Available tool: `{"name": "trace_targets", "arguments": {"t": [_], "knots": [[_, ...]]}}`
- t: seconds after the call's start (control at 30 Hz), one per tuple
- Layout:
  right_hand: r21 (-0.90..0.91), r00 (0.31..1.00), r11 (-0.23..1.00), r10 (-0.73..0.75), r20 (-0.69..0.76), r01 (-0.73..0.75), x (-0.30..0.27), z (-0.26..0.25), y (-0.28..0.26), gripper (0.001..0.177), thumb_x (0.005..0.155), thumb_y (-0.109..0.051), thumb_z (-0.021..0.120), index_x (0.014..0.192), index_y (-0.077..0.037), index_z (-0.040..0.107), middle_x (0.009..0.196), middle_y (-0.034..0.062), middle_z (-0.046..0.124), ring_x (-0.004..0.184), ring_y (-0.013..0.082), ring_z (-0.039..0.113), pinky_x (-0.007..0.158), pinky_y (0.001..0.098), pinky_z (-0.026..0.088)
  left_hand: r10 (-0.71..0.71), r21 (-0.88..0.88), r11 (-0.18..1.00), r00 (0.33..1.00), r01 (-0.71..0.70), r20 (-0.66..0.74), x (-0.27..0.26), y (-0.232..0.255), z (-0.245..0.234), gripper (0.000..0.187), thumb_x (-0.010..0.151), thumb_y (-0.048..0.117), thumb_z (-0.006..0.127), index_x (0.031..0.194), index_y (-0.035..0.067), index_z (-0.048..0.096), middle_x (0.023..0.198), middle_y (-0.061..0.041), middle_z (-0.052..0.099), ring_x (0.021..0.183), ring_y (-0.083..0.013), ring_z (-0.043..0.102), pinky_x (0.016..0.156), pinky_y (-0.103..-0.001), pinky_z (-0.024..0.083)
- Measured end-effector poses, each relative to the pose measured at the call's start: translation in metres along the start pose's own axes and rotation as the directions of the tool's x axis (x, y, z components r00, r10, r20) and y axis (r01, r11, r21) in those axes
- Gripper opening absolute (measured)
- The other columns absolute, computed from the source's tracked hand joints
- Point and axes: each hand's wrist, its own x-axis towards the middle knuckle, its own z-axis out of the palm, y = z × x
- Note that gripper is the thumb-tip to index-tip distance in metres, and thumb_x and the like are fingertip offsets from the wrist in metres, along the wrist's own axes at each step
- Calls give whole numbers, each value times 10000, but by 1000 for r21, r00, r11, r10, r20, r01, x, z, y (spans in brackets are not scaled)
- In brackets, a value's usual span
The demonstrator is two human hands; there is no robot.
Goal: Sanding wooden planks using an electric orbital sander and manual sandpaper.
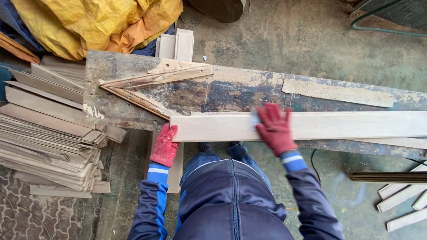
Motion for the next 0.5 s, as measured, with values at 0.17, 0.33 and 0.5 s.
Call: {"name": "trace_targets", "arguments": {"t": [0.17, 0.33, 0.5], "knots": [[-179, 963, 953, 261, 66, -246, -39, 27, 74, 700, 1024, -665, 316, 1645, -344, 336, 1704, 98, 336, 1585, 318, 257, 1298, 647, -23, 95, 365, 927, 995, -86, -7, 34, -26, -20, 431, 961, 431, 754, 1354, 272, 677, 1186, -116, 704, 1135, -214, 657, 947, -385, 555], [64, 1000, 998, -22, -7, 22, 15, 59, -42, 649, 925, -539, 612, 1523, -310, 509, 1674, 28, 363, 1563, 286, 261, 1270, 605, 39, 89, 892, 445, 988, 75, -128, 80, -44, -42, 599, 963, 881, 415, 1215, 392, 652, 1031, -47, 733, 906, -273, 750, 943, -520, 508], [-38, 992, 994, -96, 79, 100, 14, 40, -26, 611, 979, -628, 459, 1552, -417, 437, 1661, -32, 379, 1557, 225, 269, 1289, 594, 19, 186, 992, 48, 974, 119, -126, 21, 32, 3, 691, 912, 879, 437, 1095, 252, 659, 1136, -146, 725, 1148, -399, 680, 900, -562, 548]]}}
